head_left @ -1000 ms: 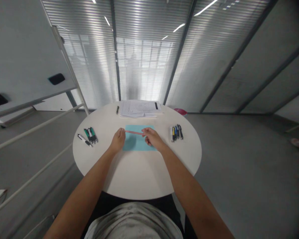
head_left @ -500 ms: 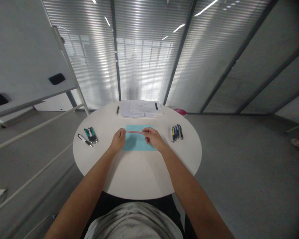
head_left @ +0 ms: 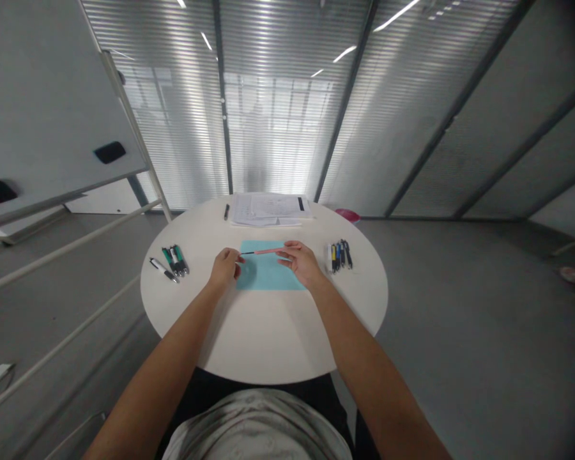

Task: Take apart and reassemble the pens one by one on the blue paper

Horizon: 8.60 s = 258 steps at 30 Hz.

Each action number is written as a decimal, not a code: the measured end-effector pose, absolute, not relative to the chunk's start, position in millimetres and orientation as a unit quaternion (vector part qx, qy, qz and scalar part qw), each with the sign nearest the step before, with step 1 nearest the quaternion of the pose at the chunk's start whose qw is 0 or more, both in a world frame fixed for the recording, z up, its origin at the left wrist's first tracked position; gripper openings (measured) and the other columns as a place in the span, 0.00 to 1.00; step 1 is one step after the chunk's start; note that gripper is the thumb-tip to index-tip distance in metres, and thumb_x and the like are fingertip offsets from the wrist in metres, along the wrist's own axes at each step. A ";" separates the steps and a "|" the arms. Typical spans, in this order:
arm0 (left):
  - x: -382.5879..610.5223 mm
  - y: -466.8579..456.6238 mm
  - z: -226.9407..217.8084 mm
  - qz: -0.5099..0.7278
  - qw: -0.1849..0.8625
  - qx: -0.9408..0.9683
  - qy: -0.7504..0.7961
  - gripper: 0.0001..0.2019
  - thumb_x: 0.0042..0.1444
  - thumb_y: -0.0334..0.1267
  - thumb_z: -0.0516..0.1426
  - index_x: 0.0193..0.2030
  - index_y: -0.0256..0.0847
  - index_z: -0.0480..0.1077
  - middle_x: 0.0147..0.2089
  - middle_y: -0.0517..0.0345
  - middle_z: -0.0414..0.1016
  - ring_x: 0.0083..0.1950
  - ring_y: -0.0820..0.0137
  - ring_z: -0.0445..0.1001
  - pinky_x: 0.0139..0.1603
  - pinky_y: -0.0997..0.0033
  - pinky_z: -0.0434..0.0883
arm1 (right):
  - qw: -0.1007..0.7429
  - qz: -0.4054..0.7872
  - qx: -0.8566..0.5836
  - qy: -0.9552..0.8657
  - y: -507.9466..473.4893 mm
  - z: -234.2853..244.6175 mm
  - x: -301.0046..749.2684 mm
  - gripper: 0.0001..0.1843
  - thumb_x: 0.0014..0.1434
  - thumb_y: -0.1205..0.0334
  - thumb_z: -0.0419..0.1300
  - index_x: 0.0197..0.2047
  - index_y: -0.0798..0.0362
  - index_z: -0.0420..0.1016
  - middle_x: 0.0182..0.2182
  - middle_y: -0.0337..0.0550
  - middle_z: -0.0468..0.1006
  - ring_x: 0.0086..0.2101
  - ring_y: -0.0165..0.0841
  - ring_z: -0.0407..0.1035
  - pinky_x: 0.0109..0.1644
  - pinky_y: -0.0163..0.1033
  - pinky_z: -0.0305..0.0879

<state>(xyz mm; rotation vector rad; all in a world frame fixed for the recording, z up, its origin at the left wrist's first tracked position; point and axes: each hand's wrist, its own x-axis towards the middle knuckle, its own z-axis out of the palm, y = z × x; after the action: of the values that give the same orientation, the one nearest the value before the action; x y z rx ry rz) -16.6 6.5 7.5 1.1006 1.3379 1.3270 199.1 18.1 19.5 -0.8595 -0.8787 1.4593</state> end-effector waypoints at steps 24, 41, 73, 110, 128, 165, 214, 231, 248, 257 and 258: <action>-25.5 19.9 -15.5 0.537 0.478 0.488 0.495 0.09 0.43 0.36 0.63 0.33 0.37 0.73 0.30 0.54 0.75 0.28 0.73 0.69 0.29 0.72 0.64 | 0.615 0.562 -0.460 -0.307 35.1 9.6 219.5 0.10 0.44 0.66 0.64 0.28 0.51 0.65 0.21 0.37 0.69 0.24 0.31 0.71 0.26 0.37 0.73; -33.3 21.9 -18.1 0.509 0.338 0.590 0.528 0.04 0.47 0.33 0.59 0.32 0.40 0.74 0.30 0.57 0.76 0.32 0.69 0.71 0.36 0.71 0.66 | 0.666 0.445 -0.541 -0.257 40.3 9.7 231.7 0.05 0.44 0.68 0.56 0.28 0.51 0.63 0.21 0.35 0.69 0.22 0.27 0.68 0.23 0.32 0.71; -31.2 14.3 -5.1 0.199 0.081 0.759 0.615 0.14 0.56 0.36 0.53 0.46 0.46 0.77 0.44 0.51 0.75 0.45 0.60 0.72 0.48 0.62 0.67 | 0.495 0.042 -0.520 -0.695 16.2 24.8 210.8 0.17 0.67 0.50 0.47 0.34 0.51 0.69 0.35 0.44 0.71 0.36 0.32 0.68 0.44 0.38 0.64; -35.4 9.8 5.8 0.190 0.137 0.784 0.575 0.16 0.57 0.35 0.52 0.47 0.51 0.78 0.48 0.55 0.77 0.49 0.63 0.73 0.56 0.61 0.67 | 0.258 0.055 -0.544 -0.797 15.0 5.2 198.0 0.11 0.58 0.63 0.59 0.44 0.45 0.77 0.44 0.42 0.76 0.48 0.37 0.64 0.53 0.44 0.56; -39.6 15.3 0.8 0.172 0.094 0.768 0.610 0.13 0.57 0.41 0.54 0.43 0.47 0.78 0.43 0.52 0.77 0.45 0.62 0.74 0.48 0.65 0.69 | 0.265 0.083 -0.567 -0.776 14.9 8.5 207.5 0.05 0.60 0.58 0.61 0.38 0.46 0.78 0.44 0.42 0.75 0.49 0.38 0.62 0.51 0.44 0.52; -68.2 21.4 -5.8 0.184 0.109 0.720 0.660 0.16 0.56 0.39 0.50 0.46 0.45 0.76 0.47 0.51 0.78 0.47 0.60 0.74 0.47 0.64 0.67 | 0.287 0.060 -0.694 -0.658 29.3 -3.0 221.7 0.09 0.55 0.63 0.55 0.35 0.49 0.77 0.37 0.47 0.77 0.40 0.40 0.69 0.42 0.41 0.61; -35.1 3.9 16.7 0.181 0.124 0.789 0.573 0.11 0.53 0.39 0.55 0.37 0.44 0.78 0.38 0.50 0.76 0.42 0.62 0.72 0.48 0.63 0.66 | 0.157 -0.047 -0.575 -0.801 3.4 8.5 182.7 0.13 0.66 0.56 0.51 0.43 0.47 0.76 0.43 0.45 0.75 0.46 0.40 0.61 0.46 0.43 0.51; -27.6 5.0 17.0 0.423 0.356 0.646 0.526 0.20 0.52 0.53 0.57 0.39 0.38 0.78 0.36 0.52 0.77 0.35 0.66 0.73 0.34 0.69 0.69 | 0.305 0.056 -0.521 -0.795 -0.9 16.6 174.4 0.13 0.67 0.56 0.50 0.43 0.51 0.73 0.41 0.43 0.76 0.44 0.35 0.64 0.48 0.40 0.54; -25.5 10.9 18.1 0.606 0.457 0.464 0.457 0.22 0.48 0.56 0.61 0.35 0.35 0.74 0.27 0.57 0.72 0.24 0.77 0.64 0.27 0.74 0.63 | 0.179 -0.029 -0.587 -0.789 -1.5 10.9 179.9 0.16 0.65 0.56 0.53 0.54 0.46 0.72 0.48 0.48 0.74 0.48 0.41 0.62 0.50 0.45 0.53; -22.7 6.2 25.4 0.608 0.544 0.399 0.418 0.20 0.44 0.52 0.65 0.35 0.36 0.71 0.28 0.60 0.71 0.24 0.78 0.66 0.28 0.73 0.67 | 0.153 -0.050 -0.584 -0.796 0.6 9.9 172.2 0.16 0.67 0.61 0.48 0.52 0.45 0.74 0.46 0.50 0.72 0.46 0.39 0.63 0.46 0.43 0.54; -22.6 5.8 25.8 0.605 0.552 0.396 0.416 0.20 0.43 0.51 0.66 0.35 0.36 0.72 0.29 0.59 0.72 0.24 0.78 0.66 0.28 0.73 0.67 | 0.154 -0.048 -0.587 -0.794 0.4 9.9 171.9 0.16 0.67 0.59 0.48 0.51 0.45 0.74 0.46 0.50 0.72 0.46 0.39 0.63 0.46 0.43 0.55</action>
<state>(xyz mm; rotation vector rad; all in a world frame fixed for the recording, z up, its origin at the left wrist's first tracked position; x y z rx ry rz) -22.6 5.8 25.8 0.9356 0.9827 1.4305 171.9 0.4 9.9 -1.6820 -2.2757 -0.1370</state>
